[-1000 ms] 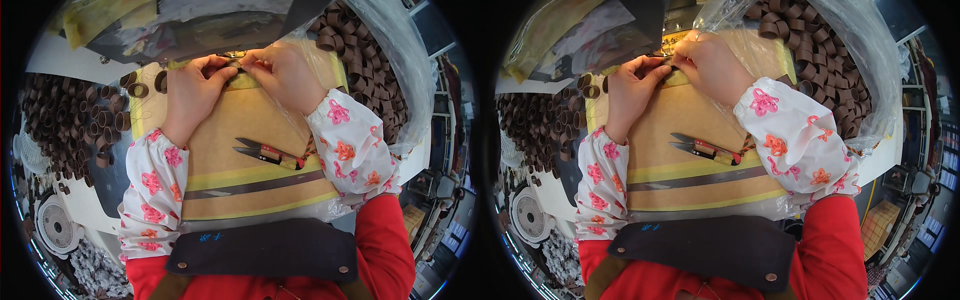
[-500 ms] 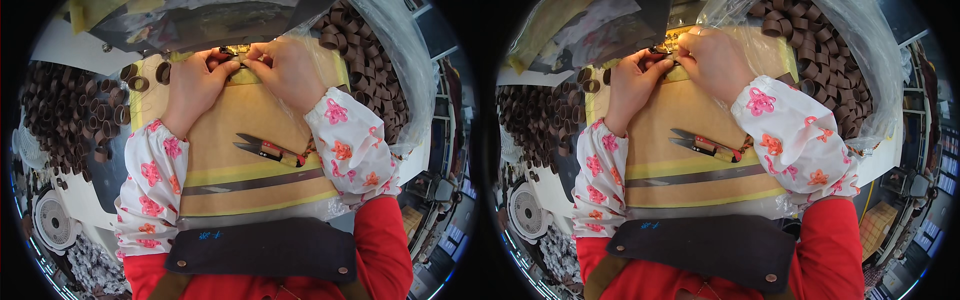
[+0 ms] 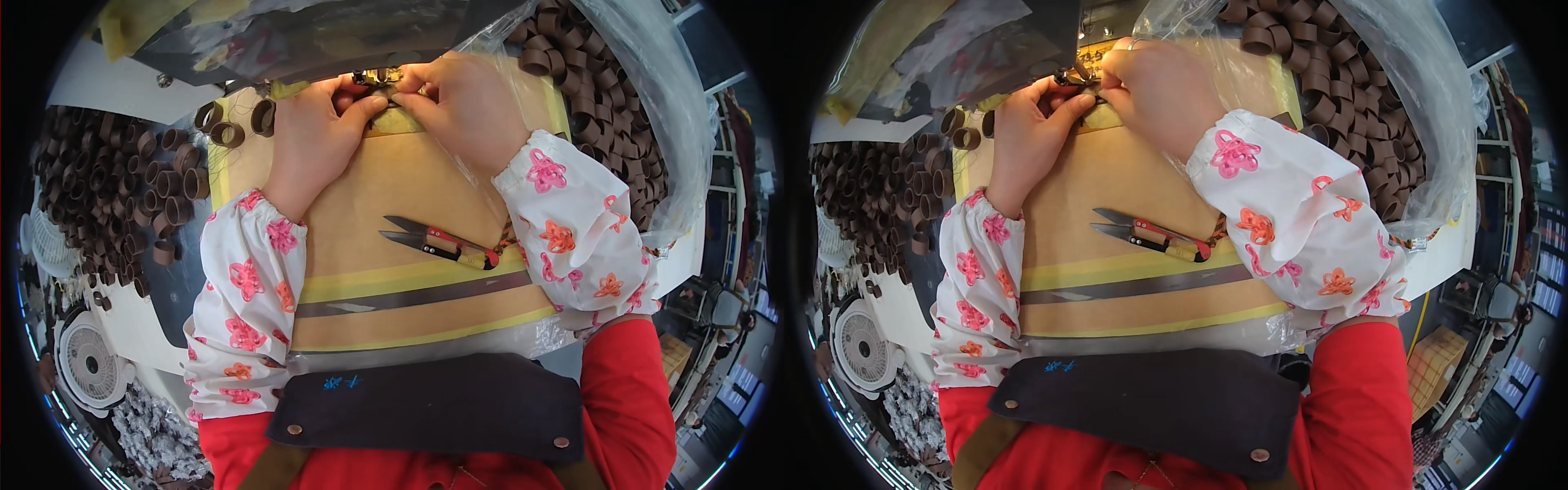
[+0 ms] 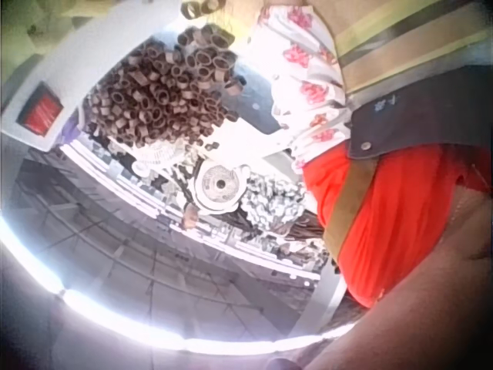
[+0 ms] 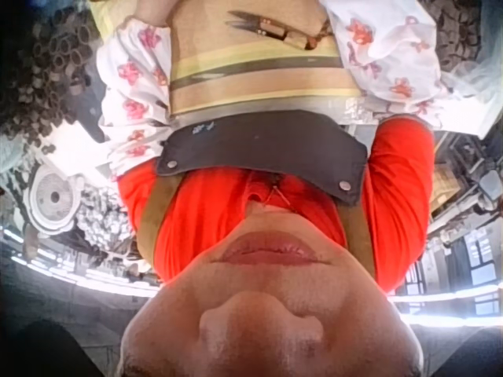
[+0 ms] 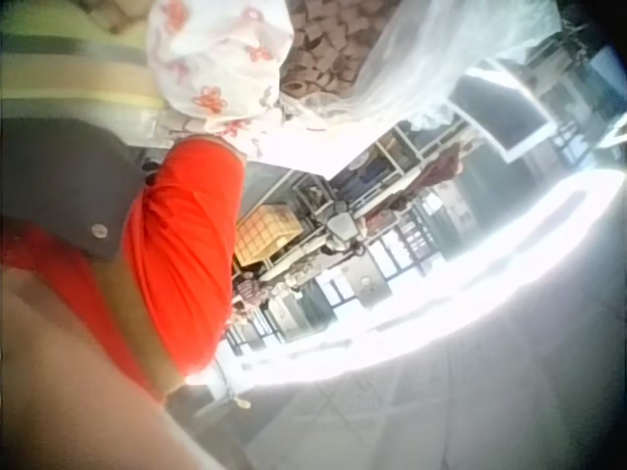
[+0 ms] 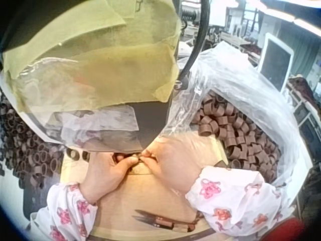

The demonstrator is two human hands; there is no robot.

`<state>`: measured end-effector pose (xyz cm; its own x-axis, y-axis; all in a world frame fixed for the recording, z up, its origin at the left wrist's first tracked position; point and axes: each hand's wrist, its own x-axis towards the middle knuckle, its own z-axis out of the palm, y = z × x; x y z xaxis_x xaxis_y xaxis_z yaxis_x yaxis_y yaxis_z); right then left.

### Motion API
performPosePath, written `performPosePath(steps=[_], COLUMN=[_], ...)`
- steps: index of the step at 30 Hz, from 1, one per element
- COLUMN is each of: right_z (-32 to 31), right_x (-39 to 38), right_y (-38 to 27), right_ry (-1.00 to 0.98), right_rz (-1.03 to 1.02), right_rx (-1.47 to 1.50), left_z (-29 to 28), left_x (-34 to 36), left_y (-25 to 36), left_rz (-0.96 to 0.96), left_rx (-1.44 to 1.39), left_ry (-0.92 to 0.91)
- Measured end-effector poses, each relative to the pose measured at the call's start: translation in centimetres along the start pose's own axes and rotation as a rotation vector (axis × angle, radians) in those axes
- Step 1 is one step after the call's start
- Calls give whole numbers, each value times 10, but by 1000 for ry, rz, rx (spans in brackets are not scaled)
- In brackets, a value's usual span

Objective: The recorder uses an industrial sewing machine to stitch small brown leather loops, frequently checking a digital counter tablet.

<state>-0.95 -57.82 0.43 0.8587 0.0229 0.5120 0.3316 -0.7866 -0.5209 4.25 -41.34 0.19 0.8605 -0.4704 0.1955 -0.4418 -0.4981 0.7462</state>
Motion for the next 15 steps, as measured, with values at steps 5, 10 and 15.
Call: performPosePath(steps=[5,10,15], right_z=[-1,-7,10], right_x=[0,-2,-4], right_y=[-4,-4,9], right_ry=[-117,-95,-56], right_rz=[65,114,13], right_rx=[-55,36,53], left_z=[0,-1,-3], left_x=[-2,1,0], left_y=[-3,7,7], left_rz=[-56,2,11], left_rx=[-93,41,32], left_ry=[-10,-10,-15])
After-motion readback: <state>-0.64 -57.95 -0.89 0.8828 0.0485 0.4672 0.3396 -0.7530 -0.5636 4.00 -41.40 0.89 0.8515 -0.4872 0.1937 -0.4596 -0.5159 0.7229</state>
